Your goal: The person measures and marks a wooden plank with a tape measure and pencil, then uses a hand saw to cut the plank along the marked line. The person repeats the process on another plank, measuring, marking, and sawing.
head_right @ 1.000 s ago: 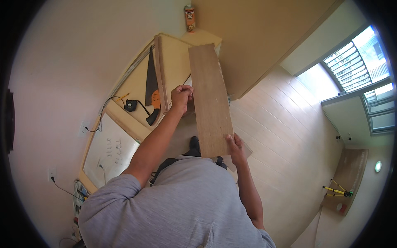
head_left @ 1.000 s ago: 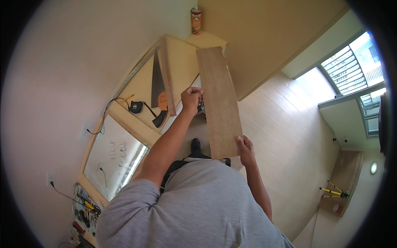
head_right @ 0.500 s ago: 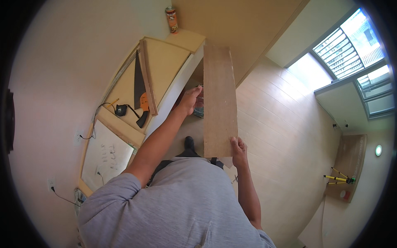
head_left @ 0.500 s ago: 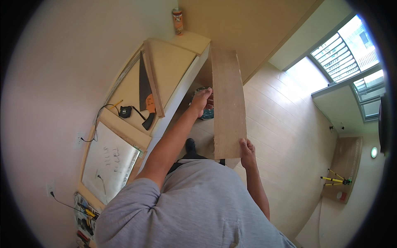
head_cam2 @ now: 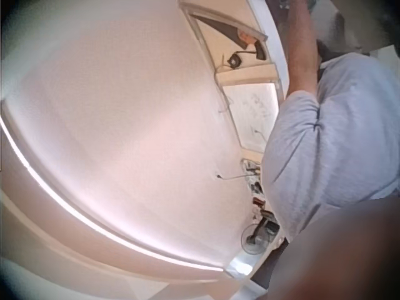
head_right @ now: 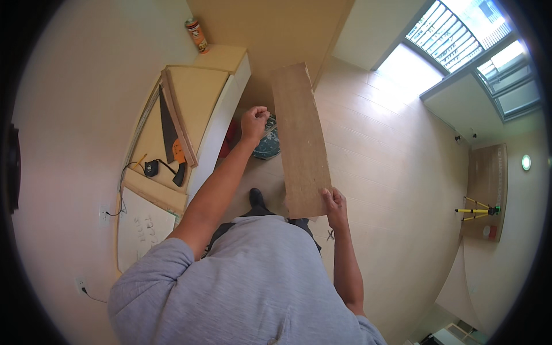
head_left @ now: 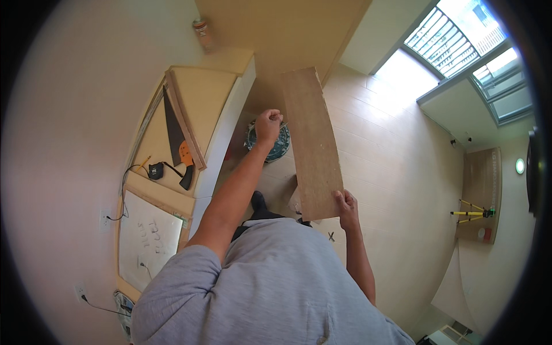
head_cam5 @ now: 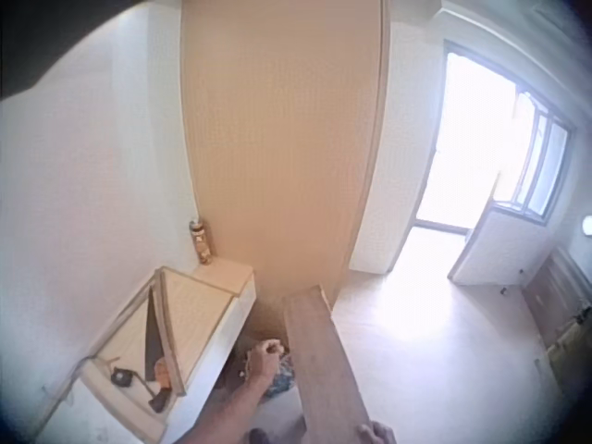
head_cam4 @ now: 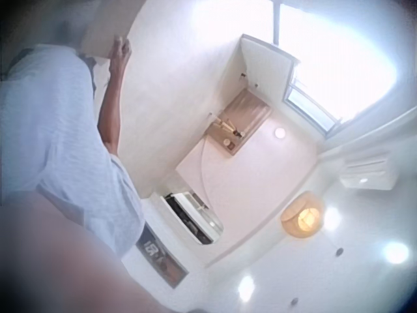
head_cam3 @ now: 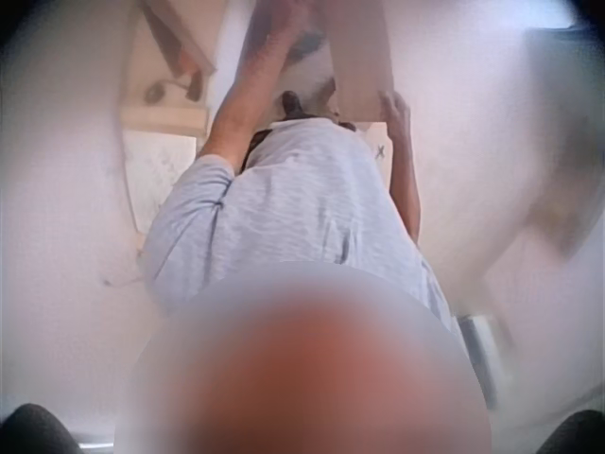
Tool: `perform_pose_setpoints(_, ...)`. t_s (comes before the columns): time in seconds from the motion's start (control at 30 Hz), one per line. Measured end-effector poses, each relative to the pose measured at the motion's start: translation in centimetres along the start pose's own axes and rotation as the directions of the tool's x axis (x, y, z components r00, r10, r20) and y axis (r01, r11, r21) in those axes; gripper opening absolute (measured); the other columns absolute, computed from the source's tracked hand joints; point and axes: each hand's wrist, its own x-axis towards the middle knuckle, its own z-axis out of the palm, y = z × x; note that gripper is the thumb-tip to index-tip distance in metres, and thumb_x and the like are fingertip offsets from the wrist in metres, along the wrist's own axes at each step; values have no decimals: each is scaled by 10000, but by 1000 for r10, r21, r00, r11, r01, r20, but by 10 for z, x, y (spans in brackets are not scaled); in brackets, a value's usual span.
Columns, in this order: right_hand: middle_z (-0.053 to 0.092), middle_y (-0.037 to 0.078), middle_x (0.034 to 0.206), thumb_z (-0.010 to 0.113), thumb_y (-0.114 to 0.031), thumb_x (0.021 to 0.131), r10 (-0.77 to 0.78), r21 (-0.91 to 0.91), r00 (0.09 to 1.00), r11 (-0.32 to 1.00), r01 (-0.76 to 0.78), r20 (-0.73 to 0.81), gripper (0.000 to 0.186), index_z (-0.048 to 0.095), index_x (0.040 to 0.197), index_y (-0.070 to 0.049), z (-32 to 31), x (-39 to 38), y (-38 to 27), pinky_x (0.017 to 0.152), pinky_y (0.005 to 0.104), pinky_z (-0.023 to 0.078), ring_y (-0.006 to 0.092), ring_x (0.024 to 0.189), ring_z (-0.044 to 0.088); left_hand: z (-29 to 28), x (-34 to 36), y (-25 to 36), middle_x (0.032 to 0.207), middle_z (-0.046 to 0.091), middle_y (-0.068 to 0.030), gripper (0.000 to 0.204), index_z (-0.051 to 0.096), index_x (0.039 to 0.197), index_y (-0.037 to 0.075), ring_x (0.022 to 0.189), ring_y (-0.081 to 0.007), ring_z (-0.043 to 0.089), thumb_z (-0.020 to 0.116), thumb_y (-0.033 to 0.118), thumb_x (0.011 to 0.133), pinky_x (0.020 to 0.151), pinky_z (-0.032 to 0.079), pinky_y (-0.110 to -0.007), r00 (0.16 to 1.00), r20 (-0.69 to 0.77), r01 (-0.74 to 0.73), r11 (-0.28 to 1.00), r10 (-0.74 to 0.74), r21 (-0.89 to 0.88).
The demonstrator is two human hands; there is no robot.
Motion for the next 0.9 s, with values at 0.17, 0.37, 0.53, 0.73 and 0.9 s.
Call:
perform_pose_setpoints(0.17, 676, -6, 900, 652, -339, 1049, -7, 54, 1000, 999, 9, -30, 321, 677, 1054, -19, -12, -14, 5, 748, 251, 492, 44, 825, 567, 54, -59, 23, 1317, 653, -126, 476, 485, 1430, 2, 1140, -249, 650, 608, 233, 1031, 962, 516, -378, 821, 436, 557, 682, -368, -473)
perform_pose_setpoints(0.37, 688, 0, 931, 656, -350, 1050, 81, 153, 991, 986, -64, -105, 322, 678, 1051, -28, -32, -25, 24, 742, 244, 495, 49, 812, 583, 105, -119, 47, 1313, 647, -223, 423, 474, 1388, -3, 1200, -350, 641, 582, 193, 1030, 990, 505, -416, 919, 312, 348, 867, -241, -357)
perform_pose_setpoints(0.53, 694, -2, 942, 650, -349, 1053, 57, 217, 995, 975, -38, -82, 329, 680, 1072, -22, -40, -35, 46, 749, 244, 500, 54, 817, 594, 118, -131, 37, 1367, 587, -323, 535, 402, 1454, -53, 1276, -449, 582, 582, 210, 1025, 1044, 481, -472, 941, 278, 224, 971, -194, -79)
perform_pose_setpoints(0.73, 709, 35, 1026, 638, -350, 1058, 100, 344, 995, 935, -88, -15, 391, 649, 1182, 20, -59, -36, 52, 804, 254, 519, 75, 877, 632, 143, -109, 28, 1467, 472, -368, 761, 225, 1565, -98, 1296, -490, 549, 590, 278, 1013, 1097, 459, -476, 928, 370, 13, 994, -52, 107)
perform_pose_setpoints(0.9, 710, 60, 1081, 631, -354, 1061, 111, 372, 994, 923, -97, -16, 428, 625, 1230, 38, -77, -39, 58, 858, 276, 529, 106, 937, 649, 152, -123, 63, 1584, 358, -322, 706, 321, 1592, 0, 1361, -485, 490, 579, 296, 1005, 1130, 434, -483, 922, 375, 50, 992, -90, 114)
